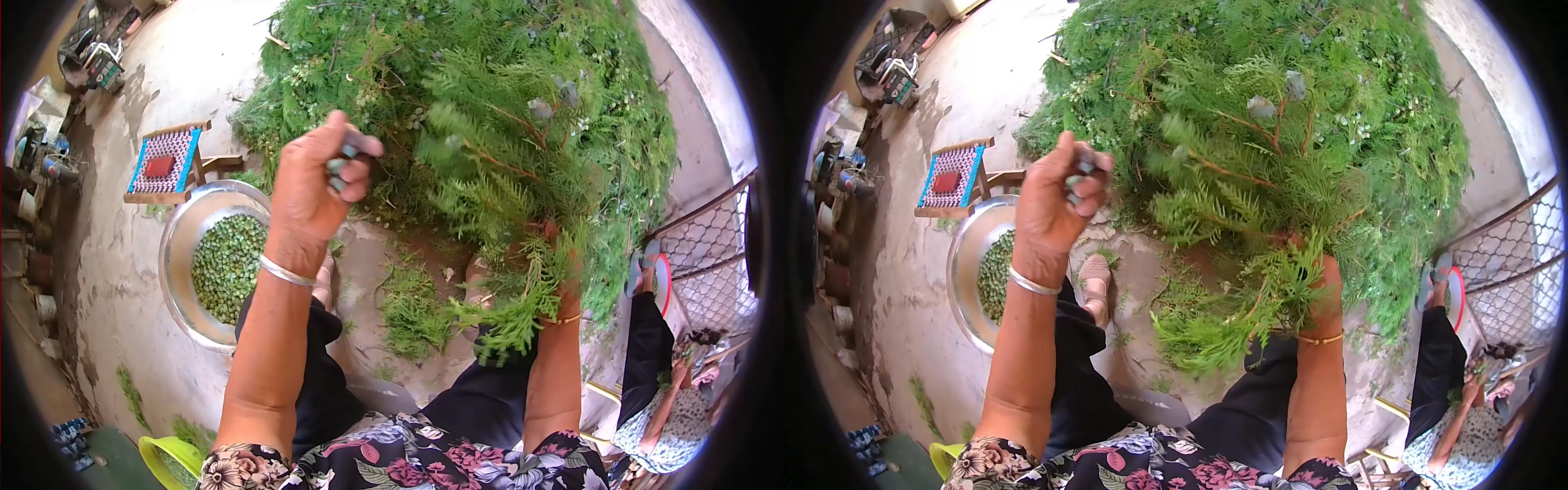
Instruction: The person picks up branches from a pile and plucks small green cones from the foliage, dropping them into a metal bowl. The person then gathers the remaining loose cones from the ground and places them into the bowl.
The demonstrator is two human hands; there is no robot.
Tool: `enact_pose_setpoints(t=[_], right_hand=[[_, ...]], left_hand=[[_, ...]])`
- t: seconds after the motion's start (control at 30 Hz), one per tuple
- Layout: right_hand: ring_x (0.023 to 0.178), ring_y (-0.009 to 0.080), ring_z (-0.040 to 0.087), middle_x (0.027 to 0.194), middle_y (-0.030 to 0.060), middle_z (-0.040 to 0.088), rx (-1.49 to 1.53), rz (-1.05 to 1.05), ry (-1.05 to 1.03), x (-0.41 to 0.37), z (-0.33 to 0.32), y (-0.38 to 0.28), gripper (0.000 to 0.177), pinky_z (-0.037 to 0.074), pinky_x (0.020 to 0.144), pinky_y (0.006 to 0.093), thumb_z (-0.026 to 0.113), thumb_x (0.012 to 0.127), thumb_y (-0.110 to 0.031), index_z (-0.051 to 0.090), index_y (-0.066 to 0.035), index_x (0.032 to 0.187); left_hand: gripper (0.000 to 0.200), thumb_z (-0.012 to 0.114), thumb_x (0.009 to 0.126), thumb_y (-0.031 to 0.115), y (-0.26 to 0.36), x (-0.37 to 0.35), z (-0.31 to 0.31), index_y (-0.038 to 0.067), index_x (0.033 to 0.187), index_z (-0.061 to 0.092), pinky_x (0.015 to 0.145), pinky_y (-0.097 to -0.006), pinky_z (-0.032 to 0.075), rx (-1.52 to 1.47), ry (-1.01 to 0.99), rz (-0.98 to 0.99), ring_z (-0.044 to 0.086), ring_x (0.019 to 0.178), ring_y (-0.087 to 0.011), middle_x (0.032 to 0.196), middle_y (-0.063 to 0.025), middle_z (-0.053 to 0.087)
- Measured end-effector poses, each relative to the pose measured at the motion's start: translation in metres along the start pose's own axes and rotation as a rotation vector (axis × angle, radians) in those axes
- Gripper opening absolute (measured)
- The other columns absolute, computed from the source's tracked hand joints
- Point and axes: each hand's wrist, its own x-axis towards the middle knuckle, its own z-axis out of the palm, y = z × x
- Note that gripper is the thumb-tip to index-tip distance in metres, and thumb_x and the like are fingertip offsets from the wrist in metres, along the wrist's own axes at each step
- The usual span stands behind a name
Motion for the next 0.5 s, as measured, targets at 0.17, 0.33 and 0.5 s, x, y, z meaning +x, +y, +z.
enact_pose_setpoints(t=[0.17, 0.33, 0.5], right_hand=[[0.075, 0.0247, 0.064, 0.094, 0.0116, 0.063, -0.178, 0.081, 0.043, 0.014, -0.025, 0.001, 0.031, 0.057, 0.066, 0.0398, 0.043, 0.092, -0.019, 0.054, 0.002, 0.112], [0.072, 0.0222, 0.064, 0.089, 0.0111, 0.064, -0.256, 0.053, 0.099, 0.015, -0.036, 0.011, 0.028, 0.056, 0.063, 0.0367, 0.049, 0.09, -0.018, 0.056, 0.003, 0.107], [0.071, 0.0198, 0.064, 0.086, 0.0098, 0.064, -0.276, 0.194, 0.105, -0.004, 0.031, -0.005, 0.021, 0.054, 0.061, 0.0326, 0.052, 0.085, -0.011, 0.061, 0.003, 0.099]], left_hand=[[0.011, 0.065, 0.084, 0.012, -0.019, -0.002, 0.016, 0.001, 0.083, 0.064, 0.039, -0.0171, 0.032, 0.211, -0.01, 0.001, 0.045, 0.051, -0.0049, 0.073, -0.007, 0.062], [0.012, 0.064, 0.084, 0.011, -0.023, -0.003, 0.022, 0.001, 0.091, 0.064, 0.041, -0.0181, 0.034, 0.321, -0.099, -0.043, 0.043, 0.05, -0.0055, 0.074, -0.009, 0.063], [0.011, 0.066, 0.083, 0.012, -0.014, -0.007, 0.024, 0.002, 0.086, 0.063, 0.039, -0.0184, 0.033, 0.207, -0.145, -0.093, 0.042, 0.047, -0.0054, 0.069, -0.0056, 0.06]])
